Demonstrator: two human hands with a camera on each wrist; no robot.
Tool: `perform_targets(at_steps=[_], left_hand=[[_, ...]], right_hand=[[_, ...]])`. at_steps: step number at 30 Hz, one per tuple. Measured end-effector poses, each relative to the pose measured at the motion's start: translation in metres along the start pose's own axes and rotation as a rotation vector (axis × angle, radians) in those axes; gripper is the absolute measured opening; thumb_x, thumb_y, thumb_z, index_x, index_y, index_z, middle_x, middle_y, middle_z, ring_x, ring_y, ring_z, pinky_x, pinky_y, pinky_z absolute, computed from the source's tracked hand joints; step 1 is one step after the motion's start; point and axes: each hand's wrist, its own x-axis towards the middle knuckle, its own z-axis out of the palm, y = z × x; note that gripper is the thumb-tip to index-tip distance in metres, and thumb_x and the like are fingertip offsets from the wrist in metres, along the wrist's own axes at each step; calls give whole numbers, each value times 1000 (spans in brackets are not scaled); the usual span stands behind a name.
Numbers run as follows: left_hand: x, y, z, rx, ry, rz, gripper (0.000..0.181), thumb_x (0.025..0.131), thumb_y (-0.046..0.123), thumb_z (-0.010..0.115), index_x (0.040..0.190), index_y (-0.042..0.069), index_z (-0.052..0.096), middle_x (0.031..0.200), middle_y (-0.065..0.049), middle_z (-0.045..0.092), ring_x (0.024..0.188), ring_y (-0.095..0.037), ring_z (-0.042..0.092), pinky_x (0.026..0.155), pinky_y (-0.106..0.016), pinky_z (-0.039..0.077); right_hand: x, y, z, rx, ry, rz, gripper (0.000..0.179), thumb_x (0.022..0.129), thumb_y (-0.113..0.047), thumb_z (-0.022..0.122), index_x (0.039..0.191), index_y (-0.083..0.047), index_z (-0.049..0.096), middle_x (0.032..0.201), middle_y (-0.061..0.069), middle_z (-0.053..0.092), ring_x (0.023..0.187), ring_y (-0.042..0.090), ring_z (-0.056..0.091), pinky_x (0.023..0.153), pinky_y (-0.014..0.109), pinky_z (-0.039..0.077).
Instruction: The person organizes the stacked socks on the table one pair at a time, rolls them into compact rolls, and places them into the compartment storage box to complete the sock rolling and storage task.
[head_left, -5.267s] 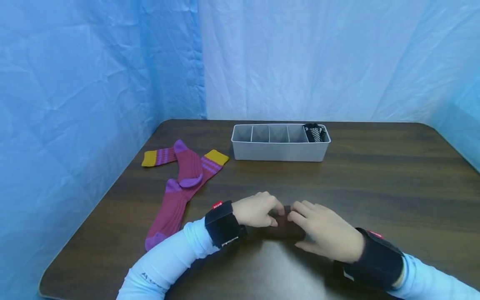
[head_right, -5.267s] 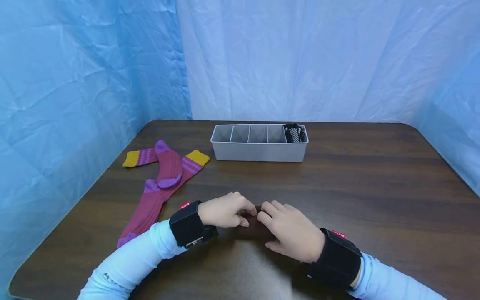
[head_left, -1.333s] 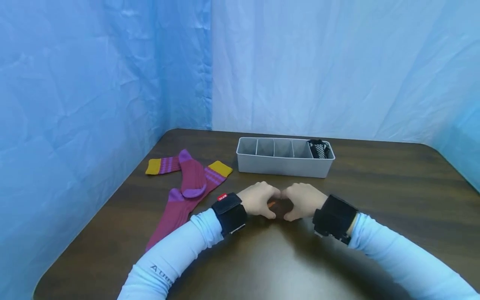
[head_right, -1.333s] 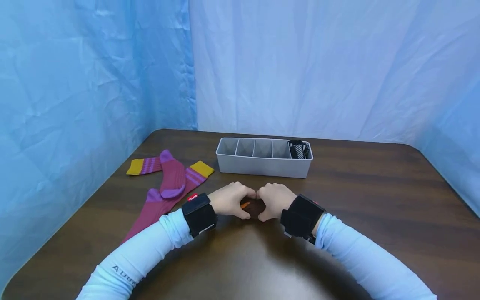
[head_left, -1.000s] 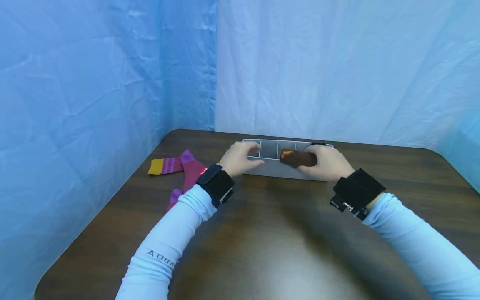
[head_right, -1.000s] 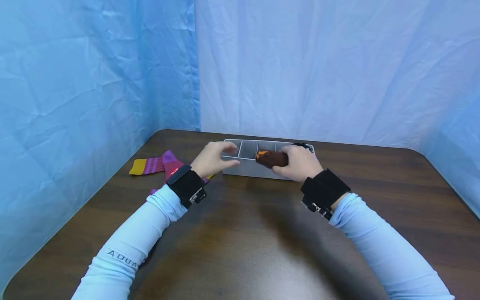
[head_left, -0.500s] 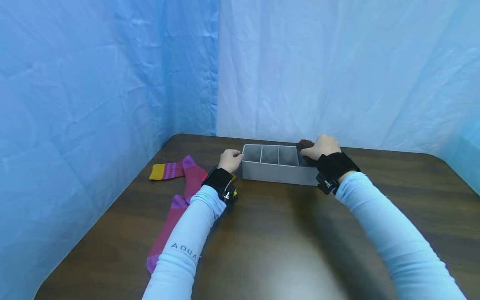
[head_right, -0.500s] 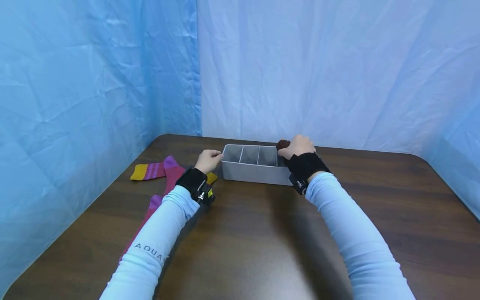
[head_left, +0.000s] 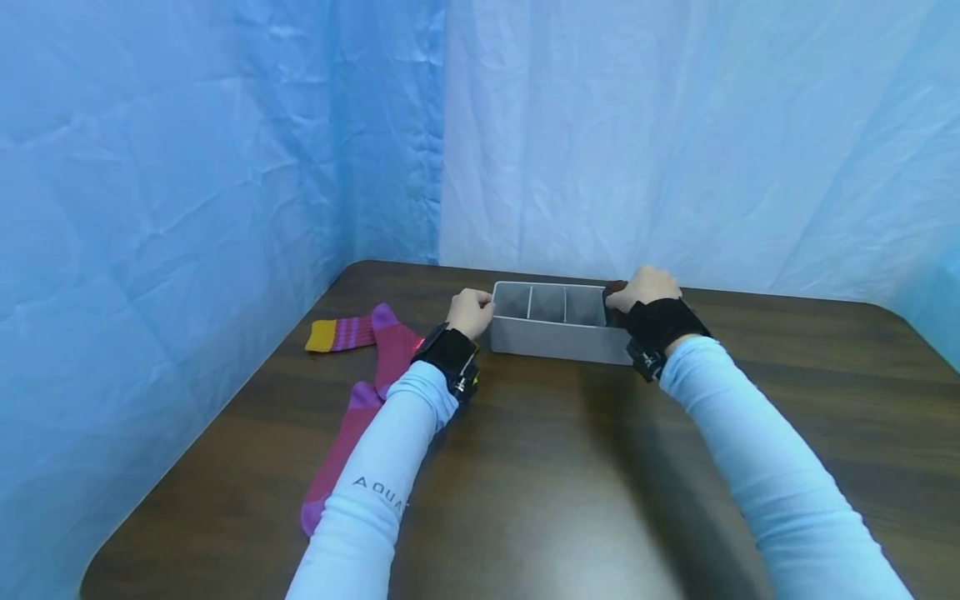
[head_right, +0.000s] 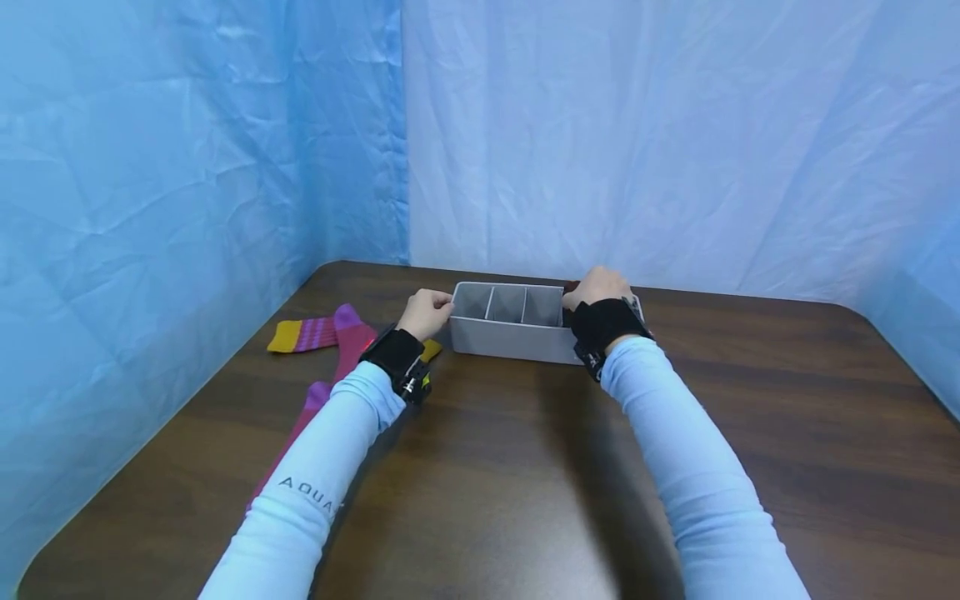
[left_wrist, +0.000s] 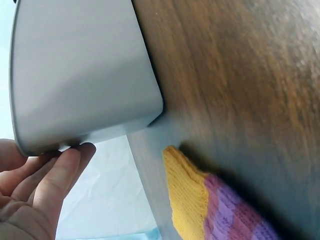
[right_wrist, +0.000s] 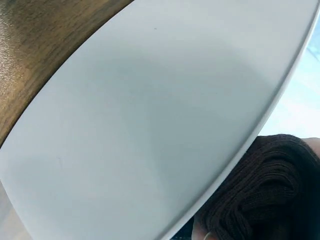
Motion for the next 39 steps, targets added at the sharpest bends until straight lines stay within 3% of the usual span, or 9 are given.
perform_targets(at_steps=[3, 7, 10, 14, 18, 29, 33, 36, 39], left_hand=[[25, -29, 16, -8, 31, 77, 25, 86, 21, 48, 101, 10, 64, 98, -6, 63, 80, -14, 55, 63, -23, 41], [37, -34, 21, -10, 17, 55, 22, 85, 20, 49, 97, 11, 65, 94, -5, 64, 76, -16, 55, 63, -26, 42], [6, -2, 3, 0, -10, 9, 23, 86, 11, 45, 99, 6, 64, 92, -9, 62, 75, -19, 52, 62, -26, 40], [-15, 13, -6, -6, -12, 29, 25, 87, 9, 42, 99, 0, 62, 81, -11, 59, 69, -18, 47, 56, -20, 34], [-15, 13, -9, -8, -2, 37, 24, 88, 11, 43, 93, 0, 63, 71, -9, 52, 63, -16, 43, 55, -20, 31], [-6, 6, -8, -7, -15, 8, 28, 88, 14, 43, 109, 5, 59, 103, -10, 62, 75, -16, 51, 63, -22, 38], [59, -60, 34, -26, 46, 110, 28, 85, 32, 46, 103, 21, 63, 99, 1, 63, 76, -8, 54, 62, -23, 41], [109, -107, 67, -30, 67, 123, 27, 82, 42, 47, 99, 29, 63, 96, 7, 63, 78, -6, 55, 61, -23, 43], [87, -85, 56, -34, 44, 68, 27, 84, 34, 48, 103, 22, 63, 97, 1, 64, 79, -10, 57, 64, -25, 44]], right_hand=[[0, -4, 0, -22, 4, 4, 43, 71, -27, 57, 91, 11, 58, 90, 28, 57, 79, 37, 52, 64, 41, 45], [1, -7, 2, -59, -6, 18, 40, 71, -26, 58, 88, 10, 60, 89, 26, 58, 80, 36, 53, 64, 40, 45], [1, -7, 5, -61, -20, 12, 30, 71, -22, 58, 77, 7, 62, 78, 22, 60, 69, 31, 54, 53, 34, 44], [0, -5, 11, -90, -38, -37, 20, 71, -15, 55, 61, 1, 60, 64, 16, 59, 57, 26, 52, 45, 30, 39], [2, -7, 16, -145, -2, -90, 17, 73, -11, 53, 64, 2, 60, 68, 19, 60, 64, 31, 54, 53, 38, 44], [14, -11, 32, -319, 51, -257, 14, 76, -1, 50, 81, 7, 61, 82, 24, 62, 71, 36, 59, 58, 45, 47], [14, -10, 31, -340, 33, -291, 12, 72, 0, 53, 78, 6, 61, 78, 23, 61, 68, 35, 58, 56, 44, 46], [11, -10, 31, -333, 25, -304, 12, 69, 0, 54, 78, 6, 61, 78, 22, 61, 68, 35, 58, 56, 44, 47], [7, -11, 29, -324, 7, -315, 13, 69, 1, 53, 79, 7, 61, 78, 23, 61, 68, 34, 59, 56, 45, 47]])
